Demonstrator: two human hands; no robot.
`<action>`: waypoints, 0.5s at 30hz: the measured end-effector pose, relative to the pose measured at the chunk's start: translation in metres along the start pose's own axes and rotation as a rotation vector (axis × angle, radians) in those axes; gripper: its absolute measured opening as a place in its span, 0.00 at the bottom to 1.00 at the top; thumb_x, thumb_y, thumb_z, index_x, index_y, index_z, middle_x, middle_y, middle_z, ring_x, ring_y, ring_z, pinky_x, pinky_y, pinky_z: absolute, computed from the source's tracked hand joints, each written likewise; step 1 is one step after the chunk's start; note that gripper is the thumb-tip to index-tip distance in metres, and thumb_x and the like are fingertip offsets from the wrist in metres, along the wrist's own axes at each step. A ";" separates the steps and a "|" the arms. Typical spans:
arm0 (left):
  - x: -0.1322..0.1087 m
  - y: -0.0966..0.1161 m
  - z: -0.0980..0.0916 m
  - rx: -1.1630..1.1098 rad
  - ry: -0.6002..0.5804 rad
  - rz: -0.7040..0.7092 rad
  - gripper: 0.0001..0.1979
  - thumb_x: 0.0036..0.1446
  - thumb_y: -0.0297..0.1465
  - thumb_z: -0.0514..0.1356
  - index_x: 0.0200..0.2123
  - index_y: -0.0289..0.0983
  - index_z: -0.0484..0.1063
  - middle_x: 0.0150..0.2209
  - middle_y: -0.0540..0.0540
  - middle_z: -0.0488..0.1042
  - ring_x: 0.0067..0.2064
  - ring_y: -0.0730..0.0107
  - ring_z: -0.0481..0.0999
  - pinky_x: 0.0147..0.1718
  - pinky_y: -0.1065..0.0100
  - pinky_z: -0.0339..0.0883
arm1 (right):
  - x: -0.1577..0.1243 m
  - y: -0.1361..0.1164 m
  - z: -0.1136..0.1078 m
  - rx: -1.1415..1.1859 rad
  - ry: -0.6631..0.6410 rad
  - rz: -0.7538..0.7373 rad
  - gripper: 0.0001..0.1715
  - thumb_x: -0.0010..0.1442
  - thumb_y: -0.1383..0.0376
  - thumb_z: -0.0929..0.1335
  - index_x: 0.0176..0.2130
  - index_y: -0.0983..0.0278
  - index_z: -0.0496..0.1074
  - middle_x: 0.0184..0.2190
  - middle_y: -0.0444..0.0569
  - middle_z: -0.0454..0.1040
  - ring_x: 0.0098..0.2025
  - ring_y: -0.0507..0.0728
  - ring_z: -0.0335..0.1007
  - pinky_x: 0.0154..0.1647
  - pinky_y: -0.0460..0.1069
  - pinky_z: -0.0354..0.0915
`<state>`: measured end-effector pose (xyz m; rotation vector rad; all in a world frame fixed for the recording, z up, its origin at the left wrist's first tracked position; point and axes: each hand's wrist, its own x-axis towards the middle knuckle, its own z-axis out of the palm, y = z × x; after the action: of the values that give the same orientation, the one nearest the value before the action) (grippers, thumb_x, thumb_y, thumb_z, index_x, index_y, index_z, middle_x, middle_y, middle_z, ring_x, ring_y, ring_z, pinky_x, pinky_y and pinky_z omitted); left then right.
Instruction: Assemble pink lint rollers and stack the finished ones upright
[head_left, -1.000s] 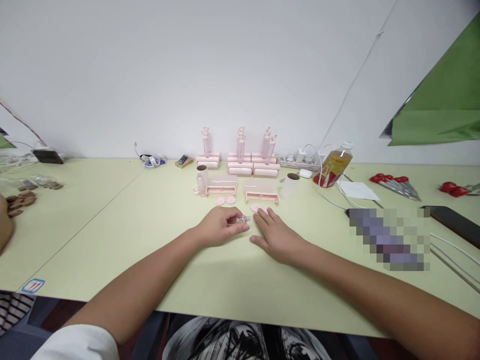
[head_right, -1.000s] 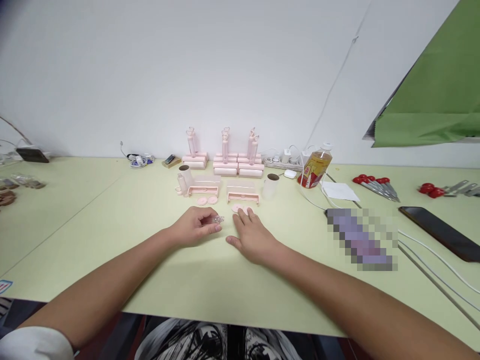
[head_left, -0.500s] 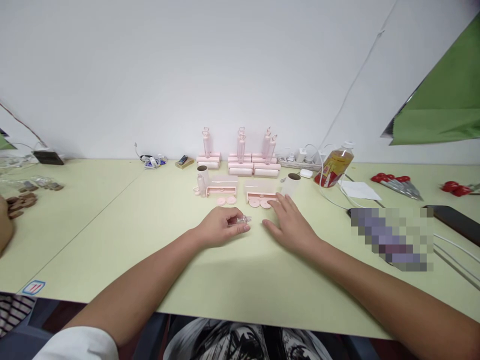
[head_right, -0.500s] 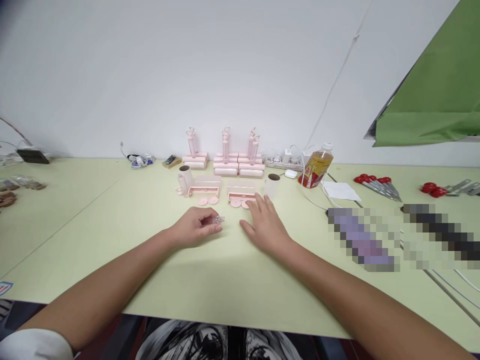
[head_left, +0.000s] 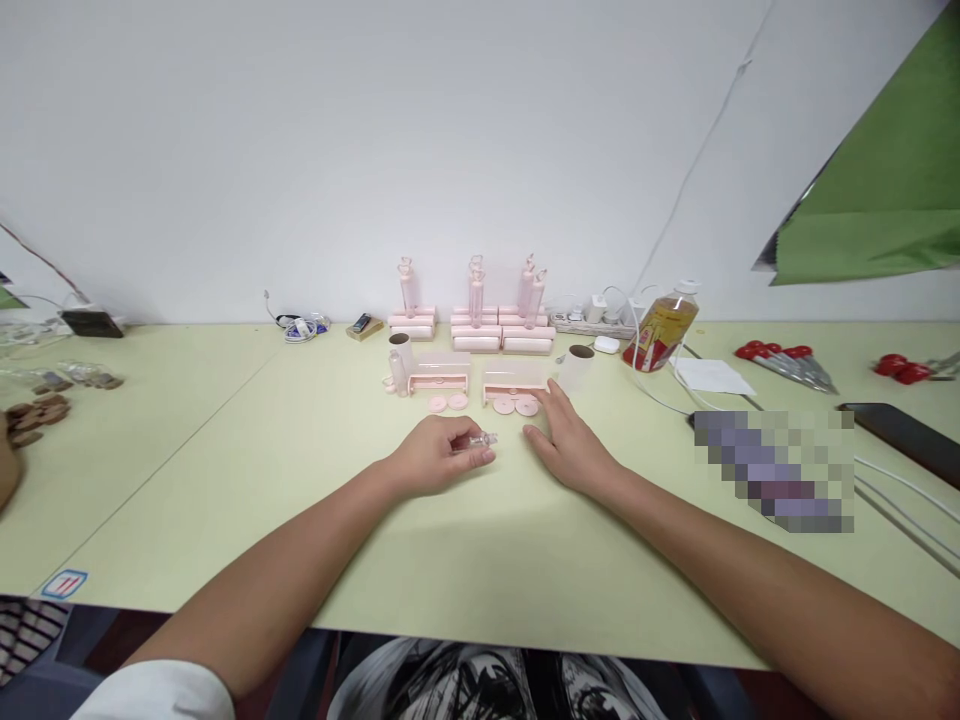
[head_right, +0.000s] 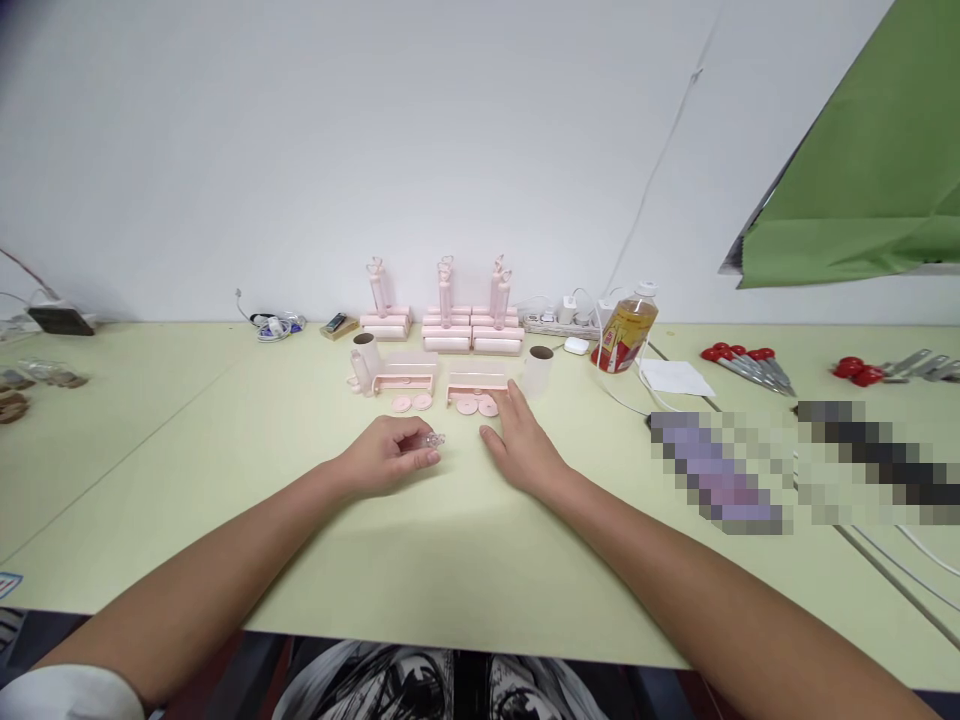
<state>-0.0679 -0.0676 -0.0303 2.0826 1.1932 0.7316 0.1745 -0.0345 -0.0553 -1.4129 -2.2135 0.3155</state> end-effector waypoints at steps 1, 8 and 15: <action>0.000 0.000 0.001 -0.007 0.002 0.002 0.19 0.56 0.47 0.59 0.31 0.36 0.72 0.23 0.53 0.63 0.26 0.75 0.60 0.26 0.71 0.53 | -0.002 -0.004 -0.003 0.013 0.048 -0.027 0.29 0.65 0.58 0.59 0.62 0.65 0.56 0.68 0.63 0.48 0.69 0.66 0.44 0.64 0.62 0.51; -0.003 0.014 0.015 0.043 -0.041 0.061 0.20 0.53 0.44 0.61 0.44 0.38 0.70 0.28 0.51 0.70 0.29 0.72 0.67 0.28 0.71 0.57 | -0.029 -0.055 -0.014 0.405 -0.228 -0.158 0.18 0.63 0.53 0.64 0.48 0.62 0.67 0.31 0.46 0.76 0.30 0.55 0.71 0.31 0.48 0.64; -0.001 0.021 0.016 0.348 0.070 -0.019 0.15 0.56 0.44 0.58 0.39 0.39 0.69 0.33 0.48 0.74 0.33 0.67 0.71 0.27 0.69 0.55 | -0.030 -0.046 -0.011 0.619 0.014 0.009 0.10 0.61 0.58 0.65 0.37 0.62 0.69 0.24 0.44 0.71 0.25 0.53 0.66 0.27 0.47 0.61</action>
<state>-0.0454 -0.0805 -0.0254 2.3366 1.4634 0.6266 0.1549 -0.0821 -0.0337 -1.0708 -1.8577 0.8988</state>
